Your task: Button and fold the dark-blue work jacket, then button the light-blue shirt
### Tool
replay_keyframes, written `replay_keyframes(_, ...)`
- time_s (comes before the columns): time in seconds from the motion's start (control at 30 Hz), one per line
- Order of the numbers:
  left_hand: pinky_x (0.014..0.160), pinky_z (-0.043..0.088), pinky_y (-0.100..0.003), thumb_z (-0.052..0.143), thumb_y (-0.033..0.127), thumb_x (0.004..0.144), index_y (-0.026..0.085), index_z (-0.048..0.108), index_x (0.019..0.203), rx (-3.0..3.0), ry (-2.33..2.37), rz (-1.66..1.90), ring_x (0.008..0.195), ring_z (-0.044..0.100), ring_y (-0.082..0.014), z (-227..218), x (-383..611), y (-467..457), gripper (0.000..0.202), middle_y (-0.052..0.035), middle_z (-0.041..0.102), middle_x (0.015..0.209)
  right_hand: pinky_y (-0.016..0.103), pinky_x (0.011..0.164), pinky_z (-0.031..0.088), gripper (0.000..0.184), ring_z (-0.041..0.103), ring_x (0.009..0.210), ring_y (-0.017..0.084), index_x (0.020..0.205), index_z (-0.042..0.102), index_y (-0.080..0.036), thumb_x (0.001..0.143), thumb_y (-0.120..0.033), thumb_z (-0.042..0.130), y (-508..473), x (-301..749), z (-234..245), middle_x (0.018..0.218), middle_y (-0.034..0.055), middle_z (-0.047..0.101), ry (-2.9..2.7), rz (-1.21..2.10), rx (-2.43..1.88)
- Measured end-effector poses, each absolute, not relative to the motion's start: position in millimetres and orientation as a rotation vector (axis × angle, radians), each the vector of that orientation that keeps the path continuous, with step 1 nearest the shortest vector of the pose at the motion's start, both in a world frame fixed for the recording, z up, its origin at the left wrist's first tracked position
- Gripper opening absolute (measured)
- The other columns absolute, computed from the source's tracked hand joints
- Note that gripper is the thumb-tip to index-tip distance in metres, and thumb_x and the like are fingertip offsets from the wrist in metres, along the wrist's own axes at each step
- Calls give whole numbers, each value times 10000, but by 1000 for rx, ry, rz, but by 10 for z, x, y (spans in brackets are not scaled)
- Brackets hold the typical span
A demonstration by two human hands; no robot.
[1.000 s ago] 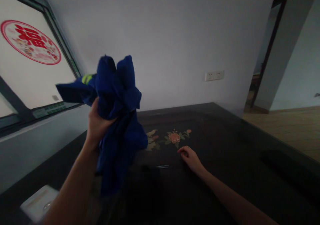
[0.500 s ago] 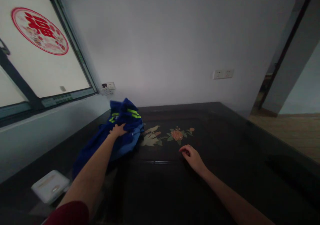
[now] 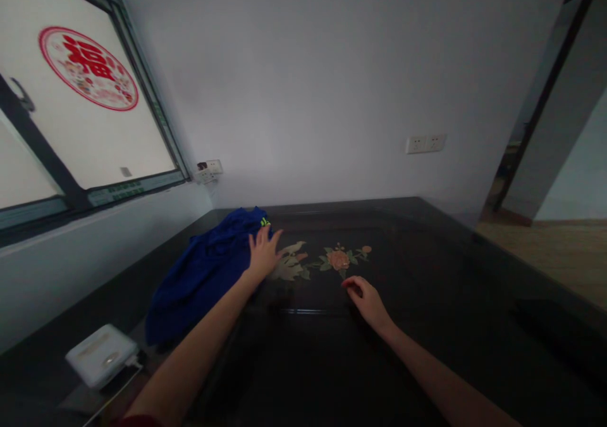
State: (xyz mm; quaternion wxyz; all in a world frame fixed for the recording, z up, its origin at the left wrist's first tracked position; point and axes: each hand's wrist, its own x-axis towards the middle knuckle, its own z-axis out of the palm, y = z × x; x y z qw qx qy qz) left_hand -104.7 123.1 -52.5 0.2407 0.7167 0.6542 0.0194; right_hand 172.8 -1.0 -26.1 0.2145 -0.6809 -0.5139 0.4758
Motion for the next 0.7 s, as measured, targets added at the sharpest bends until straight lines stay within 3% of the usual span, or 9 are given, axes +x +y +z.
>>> replay_keyframes(0.07, 899, 420, -364, 497, 400, 847, 186, 637, 1020, 1711, 1457, 217, 1010, 572, -230, -476, -507, 947, 309, -96, 641, 1035, 365, 831, 461, 218, 600, 899, 222, 924, 617, -199, 829, -340, 482, 30, 1651, -311, 947, 67, 645, -1282, 1300, -1864)
replay_keyframes(0.1, 762, 455, -317, 406, 454, 882, 153, 647, 842, 1541, 1323, 248, 801, 599, -194, -474, -259, 786, 388, -72, 644, 810, 373, 862, 457, 257, 600, 936, 229, 959, 612, -193, 834, -381, 489, 51, 1601, -332, 985, 79, 648, -1215, 1288, -1837)
replay_keyframes(0.13, 644, 440, -287, 329, 518, 893, 142, 611, 717, 1383, 1230, 285, 643, 557, -163, -484, -43, 624, 502, -41, 585, 652, 377, 886, 452, 299, 598, 968, 235, 992, 608, -189, 837, -417, 492, 68, 1547, -348, 1022, 88, 648, -1158, 1283, -1800)
replay_keyframes(0.2, 514, 355, -249, 265, 637, 864, 149, 525, 618, 1133, 1147, 402, 503, 433, -116, -524, 258, 337, 605, 13, 457, 521, 377, 897, 457, 370, 604, 983, 239, 1026, 611, -189, 846, -483, 478, 87, 1445, -362, 1063, 95, 649, -1073, 1306, -1715)
replay_keyframes(0.33, 479, 275, -231, 279, 724, 819, 159, 451, 585, 953, 1079, 532, 480, 357, -89, -582, 358, 77, 635, 35, 399, 507, 347, 744, 514, 497, 636, 794, 225, 880, 678, -192, 850, -612, 416, 76, 1344, -319, 884, 83, 683, -1010, 1487, -1622)
replay_keyframes(0.43, 495, 292, -229, 322, 674, 849, 156, 463, 584, 952, 992, 554, 489, 381, -91, -562, 270, 95, 599, 25, 428, 512, 304, 631, 510, 587, 616, 673, 195, 784, 693, -184, 833, -681, 384, 74, 1359, -255, 772, 80, 679, -966, 1564, -1589)
replay_keyframes(0.6, 526, 342, -226, 295, 572, 906, 148, 497, 610, 998, 887, 537, 517, 440, -102, -503, 265, 97, 555, 3, 483, 538, 227, 418, 417, 621, 531, 484, 119, 803, 692, -172, 827, -696, 360, 95, 1388, -165, 774, 69, 679, -927, 1676, -1576)
replay_keyframes(0.7, 558, 386, -232, 361, 475, 904, 125, 570, 748, 1015, 847, 504, 559, 488, -113, -481, 279, 73, 437, -8, 538, 613, 236, 478, 447, 533, 563, 547, 133, 788, 684, -169, 849, -618, 403, 107, 1383, -150, 770, 59, 679, -983, 1709, -1545)
